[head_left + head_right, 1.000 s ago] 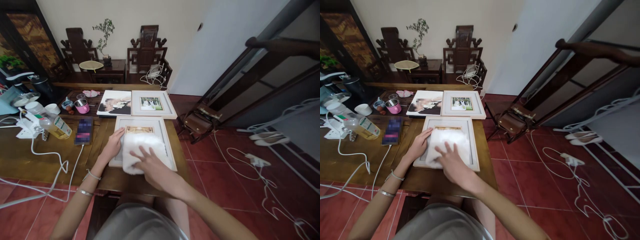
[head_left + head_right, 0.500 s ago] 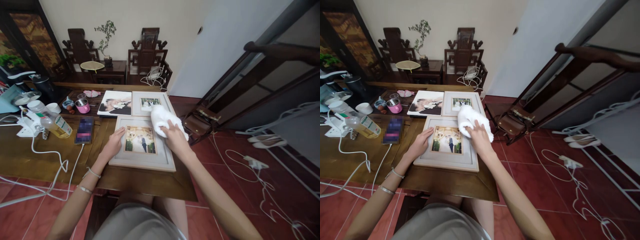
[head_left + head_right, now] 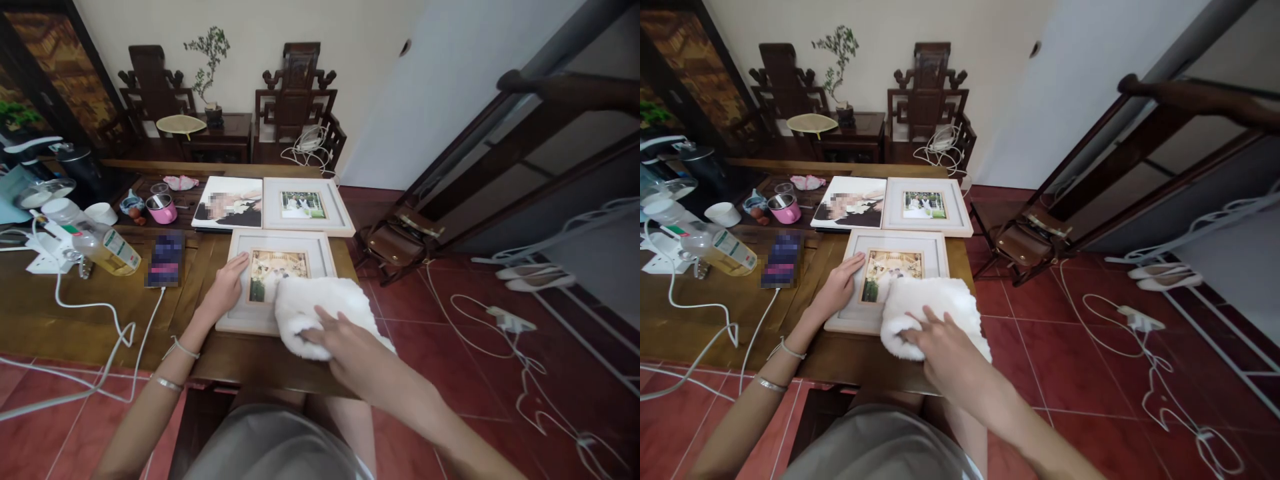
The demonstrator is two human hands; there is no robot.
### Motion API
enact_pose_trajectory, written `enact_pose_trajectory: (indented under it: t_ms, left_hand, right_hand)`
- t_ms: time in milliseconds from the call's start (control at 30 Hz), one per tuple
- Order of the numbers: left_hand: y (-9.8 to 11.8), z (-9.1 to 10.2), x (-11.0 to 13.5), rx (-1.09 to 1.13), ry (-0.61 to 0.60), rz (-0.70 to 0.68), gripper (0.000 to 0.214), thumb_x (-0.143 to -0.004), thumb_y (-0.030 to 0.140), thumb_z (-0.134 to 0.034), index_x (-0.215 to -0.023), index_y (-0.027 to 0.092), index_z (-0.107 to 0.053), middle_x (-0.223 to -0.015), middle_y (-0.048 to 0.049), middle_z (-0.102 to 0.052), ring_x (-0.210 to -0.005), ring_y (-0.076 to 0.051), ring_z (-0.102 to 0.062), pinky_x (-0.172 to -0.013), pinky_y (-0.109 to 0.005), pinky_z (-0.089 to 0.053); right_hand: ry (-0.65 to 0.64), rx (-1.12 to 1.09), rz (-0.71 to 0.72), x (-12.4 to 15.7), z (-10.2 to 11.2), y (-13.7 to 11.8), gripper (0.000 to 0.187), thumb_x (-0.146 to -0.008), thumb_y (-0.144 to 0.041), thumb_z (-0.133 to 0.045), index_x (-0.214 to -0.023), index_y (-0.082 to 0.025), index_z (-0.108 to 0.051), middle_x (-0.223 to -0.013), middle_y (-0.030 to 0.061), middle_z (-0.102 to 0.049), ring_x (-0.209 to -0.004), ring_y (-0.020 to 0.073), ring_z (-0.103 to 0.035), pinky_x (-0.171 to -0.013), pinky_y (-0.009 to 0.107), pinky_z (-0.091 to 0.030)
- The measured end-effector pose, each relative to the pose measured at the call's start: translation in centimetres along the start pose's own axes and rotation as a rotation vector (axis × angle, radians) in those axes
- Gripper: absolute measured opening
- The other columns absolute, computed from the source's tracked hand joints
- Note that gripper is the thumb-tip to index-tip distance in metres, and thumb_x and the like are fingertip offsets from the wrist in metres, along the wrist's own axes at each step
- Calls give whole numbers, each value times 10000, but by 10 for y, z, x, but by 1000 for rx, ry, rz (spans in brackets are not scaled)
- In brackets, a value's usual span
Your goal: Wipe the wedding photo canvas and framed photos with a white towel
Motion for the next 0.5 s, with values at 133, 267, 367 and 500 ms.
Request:
enact_pose_trajectory:
  t_ms: [133, 267, 367, 500]
  left_hand:
    - [-3, 2, 1, 4, -38, -34, 692, -726, -71, -365, -1358, 170, -509, -1437, -108, -488, -1370, -228, -405, -1149, -488, -332]
    - [-6, 1, 2, 7, -34, -51, 672, -734, -61, -364, -1355, 150, -510, -1436, -128, -485, -1370, -233, -405, -1148, -499, -330]
    - [-6, 0, 2, 26, 0, -59, 662, -740, -55, -369, -1351, 156, -516, -1429, -123, -494, -1364, -230, -414, -1150, -496, -328]
    - [-3, -2, 3, 31, 19, -29, 656, -746, -56, -363, -1345, 157, -522, -1425, -117, -500, -1358, -225, -424, -1147, -495, -335]
  right_hand:
    - [185, 73, -52, -48, 0, 37, 710, -649, 68, -411, -1301, -159, -576, -1427, 142, -483, -1392, 347, -295, -1107, 567, -243]
    - [408, 133, -175, -101, 12, 72, 679, -713, 32, -434, -1368, -134, -499, -1502, 140, -386, -1411, 361, -237, -1112, 594, -208]
    - [404, 187, -201, -116, 10, 71, 641, -735, 17, -453, -1354, -141, -516, -1539, 121, -322, -1417, 422, -158, -1077, 682, -171]
    - [212, 180, -106, -82, -5, 38, 648, -711, 42, -443, -1313, -167, -567, -1540, 112, -322, -1410, 449, -157, -1057, 715, -167]
Point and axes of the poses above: each hand's wrist, its own x-axis away from the middle knuckle, its own z-axis out of the back of the hand, y = z × x, the point moved 2 cm from there along -x, towards the middle knuckle
